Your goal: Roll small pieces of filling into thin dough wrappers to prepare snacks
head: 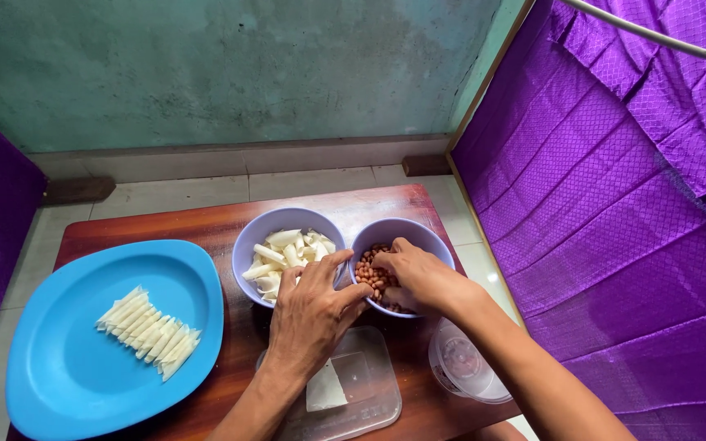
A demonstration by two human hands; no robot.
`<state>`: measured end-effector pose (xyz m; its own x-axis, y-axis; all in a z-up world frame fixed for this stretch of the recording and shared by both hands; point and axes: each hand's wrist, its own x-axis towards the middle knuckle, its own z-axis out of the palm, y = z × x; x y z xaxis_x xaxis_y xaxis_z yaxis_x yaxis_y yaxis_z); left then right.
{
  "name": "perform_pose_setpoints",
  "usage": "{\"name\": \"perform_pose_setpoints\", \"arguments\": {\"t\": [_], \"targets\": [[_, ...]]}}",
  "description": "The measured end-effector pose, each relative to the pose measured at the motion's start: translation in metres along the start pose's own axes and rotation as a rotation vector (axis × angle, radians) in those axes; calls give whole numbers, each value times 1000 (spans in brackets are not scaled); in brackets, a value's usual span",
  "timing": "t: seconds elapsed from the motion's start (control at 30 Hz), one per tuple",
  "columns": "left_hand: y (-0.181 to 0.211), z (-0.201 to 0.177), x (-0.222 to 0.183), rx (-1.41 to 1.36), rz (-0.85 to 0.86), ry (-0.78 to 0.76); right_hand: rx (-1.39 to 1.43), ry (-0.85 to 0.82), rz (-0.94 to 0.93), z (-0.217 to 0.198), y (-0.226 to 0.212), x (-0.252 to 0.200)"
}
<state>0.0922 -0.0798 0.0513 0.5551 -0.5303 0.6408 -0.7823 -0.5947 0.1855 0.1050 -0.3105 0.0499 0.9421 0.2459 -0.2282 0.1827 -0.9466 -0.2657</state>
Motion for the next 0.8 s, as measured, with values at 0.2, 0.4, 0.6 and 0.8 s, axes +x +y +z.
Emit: {"name": "perform_pose_setpoints", "arguments": {"t": [0.2,0.4,0.6,0.8], "targets": [[1,-2,0,-15,10,-3,71,174,-42,-33,5,-1],[1,-3,1,-9,10,-34,34,143,-47,-59,-5,-16],[1,-3,1,-1,8,-38,77,96,61,-71,-19,-25],[0,-1,0,-2,8,-49,-76,194,-24,-43,-2,-23]]}}
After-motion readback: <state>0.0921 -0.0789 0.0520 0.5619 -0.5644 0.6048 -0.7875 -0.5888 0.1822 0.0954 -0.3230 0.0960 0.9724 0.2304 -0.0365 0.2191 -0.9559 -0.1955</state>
